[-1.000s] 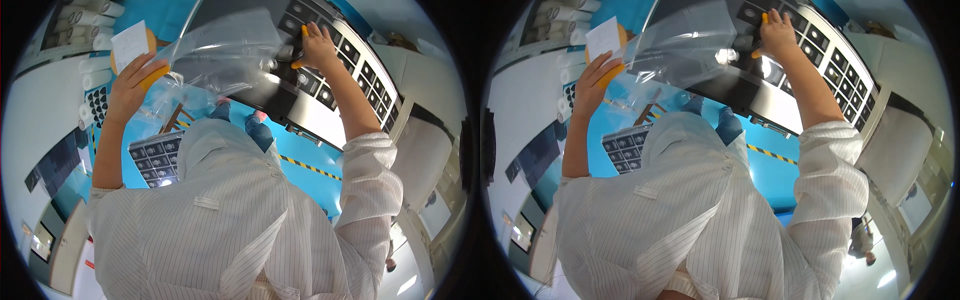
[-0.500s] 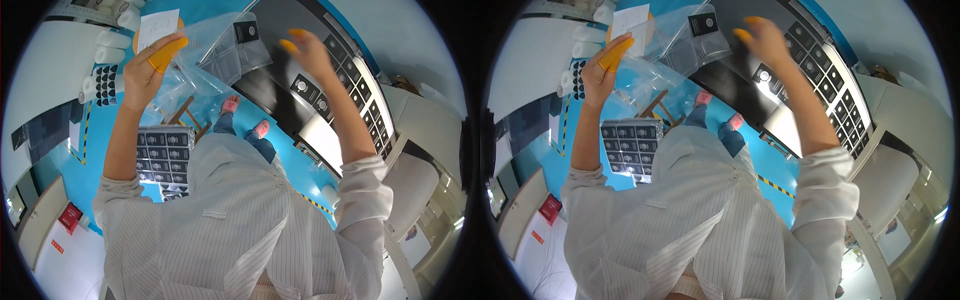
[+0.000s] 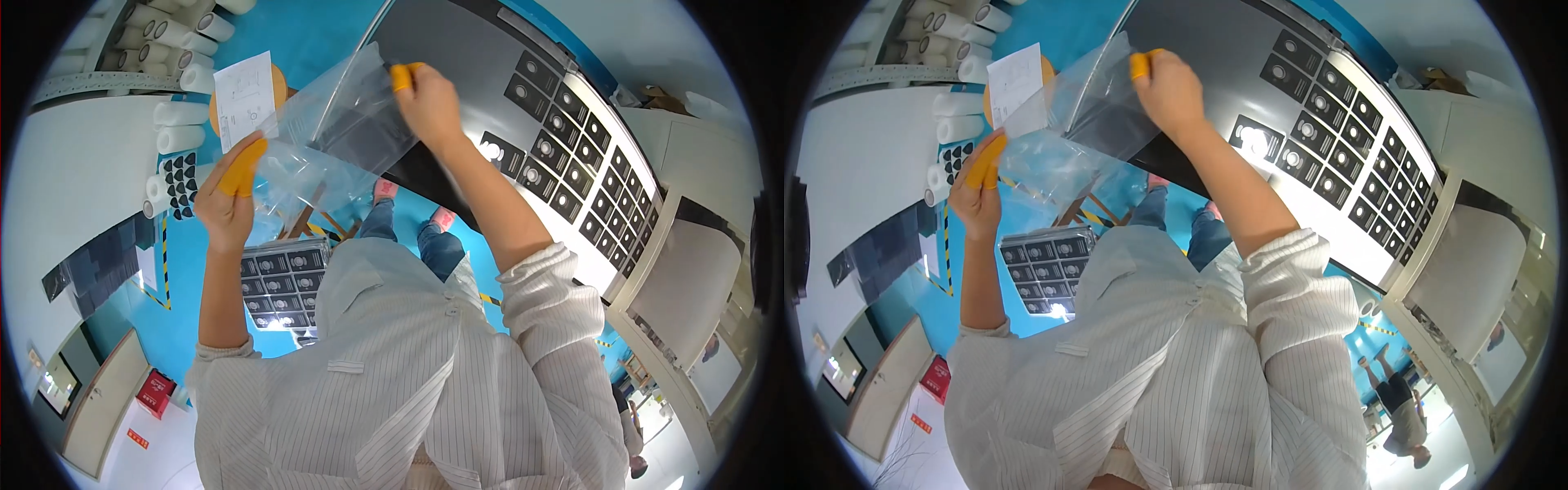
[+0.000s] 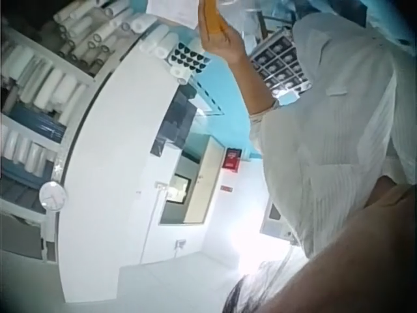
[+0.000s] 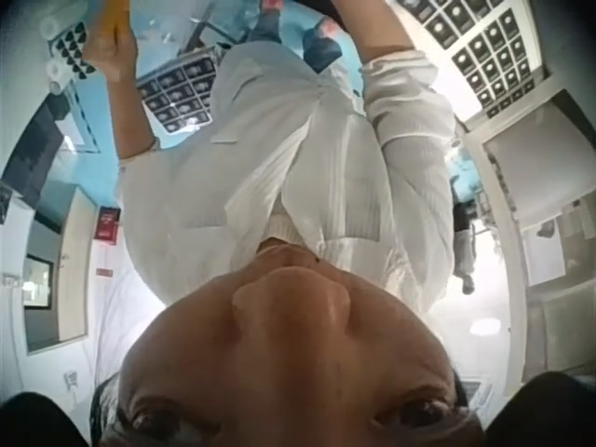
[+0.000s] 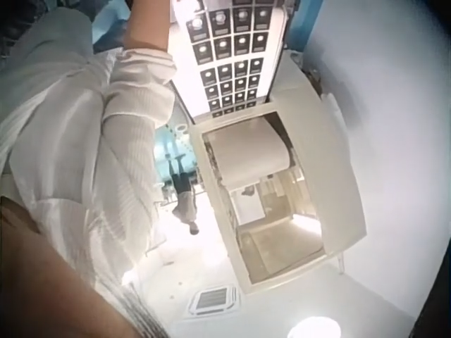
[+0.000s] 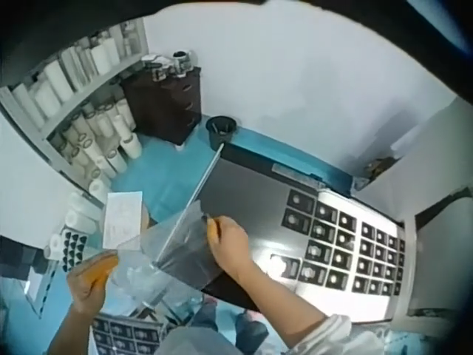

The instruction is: Placing components onto a template, operating a machine's touchscreen interface, and packaging sheets into bags.

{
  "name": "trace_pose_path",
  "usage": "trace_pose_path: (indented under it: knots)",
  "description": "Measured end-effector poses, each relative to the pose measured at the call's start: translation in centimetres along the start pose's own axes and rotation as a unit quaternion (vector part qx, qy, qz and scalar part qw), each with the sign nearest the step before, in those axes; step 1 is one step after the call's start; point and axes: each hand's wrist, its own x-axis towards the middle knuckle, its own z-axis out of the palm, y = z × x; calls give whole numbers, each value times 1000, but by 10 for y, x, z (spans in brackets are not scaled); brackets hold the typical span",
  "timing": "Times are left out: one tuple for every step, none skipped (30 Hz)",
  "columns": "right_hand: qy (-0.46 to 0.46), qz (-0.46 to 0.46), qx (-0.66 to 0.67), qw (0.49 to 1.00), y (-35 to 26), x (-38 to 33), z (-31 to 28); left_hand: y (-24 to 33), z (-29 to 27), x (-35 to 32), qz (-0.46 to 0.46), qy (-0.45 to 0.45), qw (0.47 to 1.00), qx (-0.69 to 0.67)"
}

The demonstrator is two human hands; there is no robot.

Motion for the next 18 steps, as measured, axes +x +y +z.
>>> trace_pose_path:
  knots:
    - [12, 11, -48, 999, 7, 1, -8, -6, -1, -8, 0, -1, 1000, -2]
    - [74, -22, -33, 996, 18, 1, -14, -12, -1, -15, -37, 20, 999, -15]
    - [76, -18, -36, 996, 30, 1, -22, -17, -2, -21, -75, 42, 996, -28]
    - [60, 54, 18, 997, 41, 1, -30, -22, -1, -25, -74, 39, 996, -32]
    - [42, 124, 74, 989, 47, 0, -38, -25, -2, -29, -148, 74, 981, -104]
    - [57, 187, 218, 956, 53, -3, -47, -31, -3, -34, -220, 107, 954, -176]
    - [73, 243, 352, 901, 56, -7, -60, -42, -2, -40, -220, 105, 952, -183]
    - [96, 313, 395, 858, 56, -14, -75, -58, -1, -47, -262, 159, 921, -240]
    - [107, 355, 435, 820, 76, -22, -88, -76, 0, -53, -302, 206, 881, -299]
    - [131, 378, 429, 810, 95, -33, -99, -99, -2, -59, -302, 197, 879, -311]
    - [152, 401, 425, 797, 111, -43, -108, -126, -11, -66, -299, 235, 840, -386]
    - [167, 427, 377, 804, 125, -54, -117, -156, -20, -76, -293, 273, 794, -458]
    - [181, 453, 330, 808, 135, -63, -123, -191, -29, -98, -290, 297, 720, -556]
    - [202, 443, 332, 808, 142, -73, -127, -223, -36, -126, -285, 318, 635, -644]
    - [214, 445, 326, 806, 147, -78, -132, -245, -36, -144, -322, 358, 594, -645]
    - [223, 444, 312, 809, 150, -83, -134, -265, -36, -162, -358, 395, 553, -641]
    - [218, 443, 311, 812, 151, -83, -129, -290, -50, -191, -403, 456, 593, -527]
    - [213, 434, 306, 820, 159, -82, -124, -304, -56, -216, -441, 507, 620, -405]
